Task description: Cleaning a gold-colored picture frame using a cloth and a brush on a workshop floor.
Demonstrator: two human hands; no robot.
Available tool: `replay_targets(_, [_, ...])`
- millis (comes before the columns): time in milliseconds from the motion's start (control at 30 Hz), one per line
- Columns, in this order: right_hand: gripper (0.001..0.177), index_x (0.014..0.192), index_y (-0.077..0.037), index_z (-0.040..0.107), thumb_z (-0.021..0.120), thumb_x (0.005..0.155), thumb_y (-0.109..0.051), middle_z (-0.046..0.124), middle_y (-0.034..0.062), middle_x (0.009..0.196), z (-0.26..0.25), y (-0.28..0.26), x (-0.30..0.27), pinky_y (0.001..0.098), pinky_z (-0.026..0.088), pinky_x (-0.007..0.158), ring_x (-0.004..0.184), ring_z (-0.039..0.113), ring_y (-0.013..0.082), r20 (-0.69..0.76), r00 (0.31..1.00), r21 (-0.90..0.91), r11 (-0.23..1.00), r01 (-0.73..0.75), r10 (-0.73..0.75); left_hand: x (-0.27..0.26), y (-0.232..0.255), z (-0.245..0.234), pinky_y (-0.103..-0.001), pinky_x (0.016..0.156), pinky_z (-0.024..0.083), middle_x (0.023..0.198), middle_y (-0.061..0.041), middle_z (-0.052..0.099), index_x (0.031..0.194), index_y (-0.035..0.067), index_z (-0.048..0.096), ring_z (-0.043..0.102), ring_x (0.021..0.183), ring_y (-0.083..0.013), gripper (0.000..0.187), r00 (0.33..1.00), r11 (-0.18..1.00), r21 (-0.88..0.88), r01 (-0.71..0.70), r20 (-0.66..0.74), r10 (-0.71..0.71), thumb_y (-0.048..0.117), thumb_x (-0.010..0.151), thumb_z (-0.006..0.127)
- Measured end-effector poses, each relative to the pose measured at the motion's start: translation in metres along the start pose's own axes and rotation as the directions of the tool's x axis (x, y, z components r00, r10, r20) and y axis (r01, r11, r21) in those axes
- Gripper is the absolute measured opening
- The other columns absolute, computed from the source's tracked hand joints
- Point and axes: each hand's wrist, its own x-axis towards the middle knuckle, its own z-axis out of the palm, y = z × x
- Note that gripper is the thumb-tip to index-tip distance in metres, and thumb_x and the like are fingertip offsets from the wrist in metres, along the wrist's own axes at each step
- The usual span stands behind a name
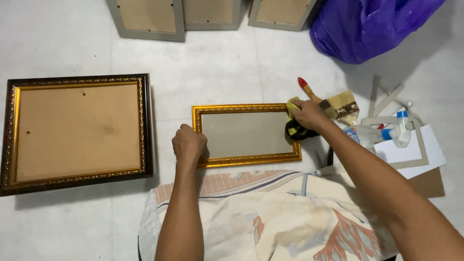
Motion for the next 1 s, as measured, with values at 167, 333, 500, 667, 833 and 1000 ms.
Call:
replay_targets(167, [0.063, 0.152, -0.02, 0.054, 0.053, 0.092, -0.035, 0.065, 0.0294, 0.133, 0.0, 0.002, -0.023, 0.0561, 0.047, 0.109, 0.129, 0.057, 0.0483, 0.073, 0.997, -0.045, 0.999, -0.025, 0.028, -0.002, 0.003, -0.001, -0.059, 0.088, 0.057, 0.113, -0.032, 0.067, 0.127, -0.014, 0.055, 0.066, 0.11, -0.0526, 0.048, 1.0, 1.0, -0.004, 0.008, 0.008, -0.008, 0.011, 0.087, 0.06])
replay_targets(333, [0.068, 0.157, -0.011, 0.046, 0.051, 0.093, -0.034, 0.056, 0.0329, 0.143, -0.009, -0.017, -0.069, 0.0587, 0.042, 0.113, 0.134, 0.05, 0.0525, 0.153, 0.985, 0.068, 0.994, -0.087, 0.075, -0.005, 0.003, 0.0, -0.059, 0.084, 0.058, 0.108, -0.032, 0.068, 0.124, -0.014, 0.057, 0.067, 0.107, -0.0526, 0.046, 1.0, 1.0, -0.002, -0.002, -0.002, 0.002, 0.012, 0.086, 0.061])
replay_targets(500, [0.074, 0.144, -0.014, 0.057, 0.075, 0.081, -0.05, 0.064, 0.0179, 0.139, 0.044, 0.05, -0.058, 0.0508, 0.049, 0.107, 0.129, 0.06, 0.037, 0.189, 0.954, 0.136, 0.956, -0.258, 0.231, 0.0, 0.003, 0.003, -0.057, 0.083, 0.058, 0.105, -0.028, 0.07, 0.12, -0.012, 0.06, 0.069, 0.105, -0.0496, 0.046, 0.999, 0.998, 0.037, 0.048, 0.009, -0.048, 0.018, 0.086, 0.061])
replay_targets(667, [0.066, 0.142, -0.01, 0.062, 0.069, 0.082, -0.037, 0.069, 0.0214, 0.121, 0.036, 0.041, -0.051, 0.0478, 0.053, 0.094, 0.112, 0.067, 0.0371, 0.059, 0.975, 0.361, 0.906, -0.22, 0.213, -0.008, 0.006, -0.008, -0.057, 0.077, 0.06, 0.098, -0.029, 0.072, 0.113, -0.014, 0.066, 0.071, 0.099, -0.0493, 0.041, 0.999, 0.999, -0.025, 0.035, 0.008, -0.035, 0.016, 0.085, 0.063])
replay_targets(833, [0.063, 0.146, -0.005, 0.059, 0.061, 0.086, -0.024, 0.071, 0.0272, 0.115, -0.004, -0.009, -0.063, 0.0465, 0.054, 0.088, 0.104, 0.069, 0.0358, 0.018, 0.99, 0.493, 0.86, -0.129, 0.139, -0.016, 0.009, -0.01, -0.055, 0.075, 0.06, 0.098, -0.031, 0.072, 0.113, -0.015, 0.067, 0.071, 0.098, -0.0486, 0.04, 0.999, 0.997, -0.061, 0.05, 0.003, -0.05, 0.017, 0.089, 0.062])
replay_targets(1000, [0.065, 0.157, -0.015, 0.048, 0.05, 0.092, -0.019, 0.048, 0.0284, 0.153, -0.027, -0.02, -0.06, 0.0615, 0.033, 0.119, 0.143, 0.038, 0.0528, 0.17, 0.984, 0.242, 0.97, 0.006, -0.049, -0.007, 0.005, -0.006, -0.055, 0.073, 0.061, 0.097, -0.031, 0.072, 0.112, -0.015, 0.066, 0.072, 0.096, -0.0475, 0.042, 0.999, 0.996, -0.069, 0.051, -0.014, -0.052, 0.021, 0.091, 0.063])
